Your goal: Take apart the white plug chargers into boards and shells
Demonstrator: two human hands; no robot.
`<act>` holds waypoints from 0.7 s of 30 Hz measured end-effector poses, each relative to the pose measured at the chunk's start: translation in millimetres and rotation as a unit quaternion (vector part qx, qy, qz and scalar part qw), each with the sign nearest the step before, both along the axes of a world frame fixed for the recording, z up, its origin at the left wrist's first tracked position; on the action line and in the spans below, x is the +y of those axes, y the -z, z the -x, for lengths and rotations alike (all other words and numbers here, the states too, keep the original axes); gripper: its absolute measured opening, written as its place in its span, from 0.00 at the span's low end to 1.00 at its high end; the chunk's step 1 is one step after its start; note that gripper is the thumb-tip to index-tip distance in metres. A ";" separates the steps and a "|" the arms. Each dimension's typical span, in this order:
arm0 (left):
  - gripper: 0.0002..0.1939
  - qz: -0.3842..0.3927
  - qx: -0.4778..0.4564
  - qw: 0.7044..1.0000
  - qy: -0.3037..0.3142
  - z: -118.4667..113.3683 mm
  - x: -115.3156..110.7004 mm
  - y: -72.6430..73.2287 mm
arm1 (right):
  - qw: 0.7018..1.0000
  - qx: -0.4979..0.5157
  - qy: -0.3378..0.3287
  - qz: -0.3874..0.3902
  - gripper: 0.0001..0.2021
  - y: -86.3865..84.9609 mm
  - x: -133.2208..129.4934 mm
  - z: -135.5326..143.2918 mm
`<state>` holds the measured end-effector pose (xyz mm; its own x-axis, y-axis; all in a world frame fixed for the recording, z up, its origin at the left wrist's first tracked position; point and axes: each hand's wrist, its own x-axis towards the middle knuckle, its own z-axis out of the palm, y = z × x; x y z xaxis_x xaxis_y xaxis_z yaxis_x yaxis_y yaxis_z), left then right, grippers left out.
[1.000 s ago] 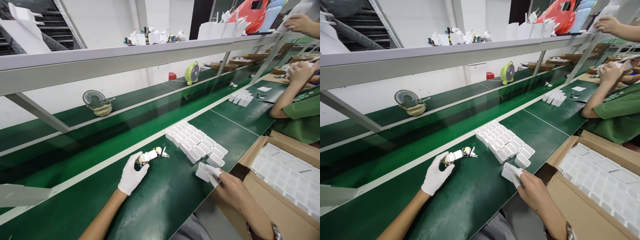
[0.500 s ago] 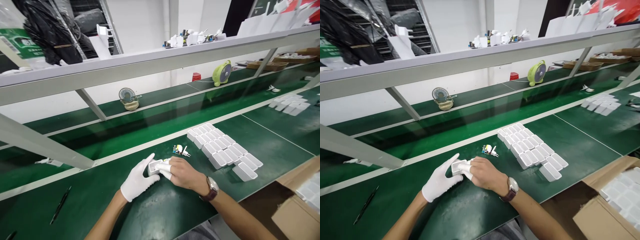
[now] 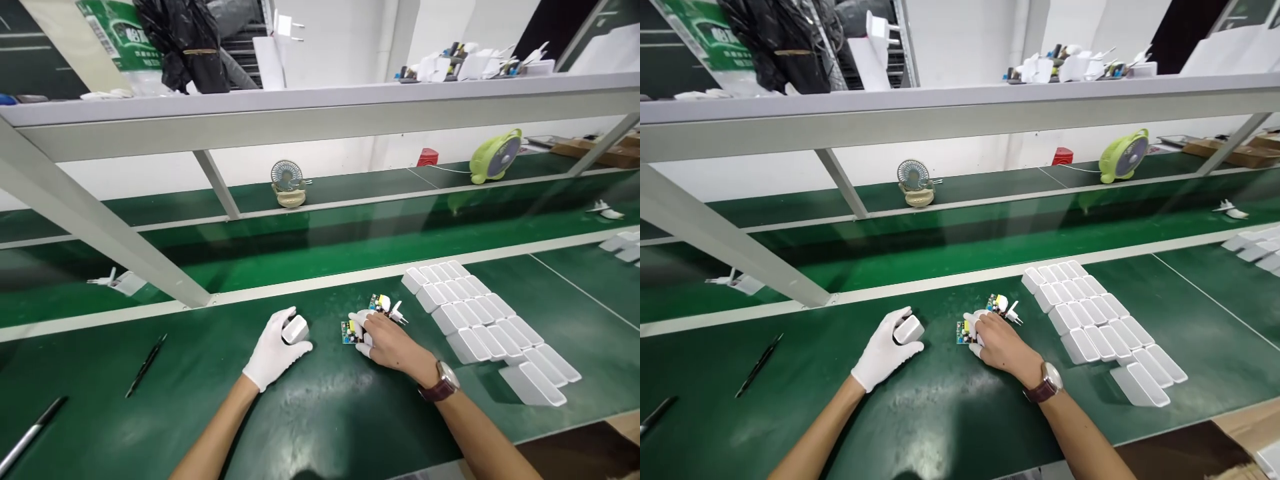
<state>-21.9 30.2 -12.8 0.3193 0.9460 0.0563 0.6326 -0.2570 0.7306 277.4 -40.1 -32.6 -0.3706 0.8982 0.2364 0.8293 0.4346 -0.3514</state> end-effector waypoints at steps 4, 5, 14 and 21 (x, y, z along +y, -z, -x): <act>0.52 0.047 -0.010 0.997 0.054 0.7 -6.1 -3.6 | 1.000 0.023 -0.003 -0.008 0.27 -10.9 0.3 5.1; 0.54 0.058 -0.011 0.996 0.066 0.8 -7.6 -3.9 | 0.999 0.039 -0.007 -0.011 0.27 -15.2 1.5 7.0; 0.28 -0.042 0.001 0.995 0.095 -6.2 -14.4 3.1 | 0.961 0.257 0.007 0.097 0.32 -25.9 6.8 31.3; 0.30 -0.089 -0.044 0.991 0.089 -13.2 -18.6 15.0 | 0.946 0.321 -0.020 0.039 0.29 -15.1 -1.4 33.6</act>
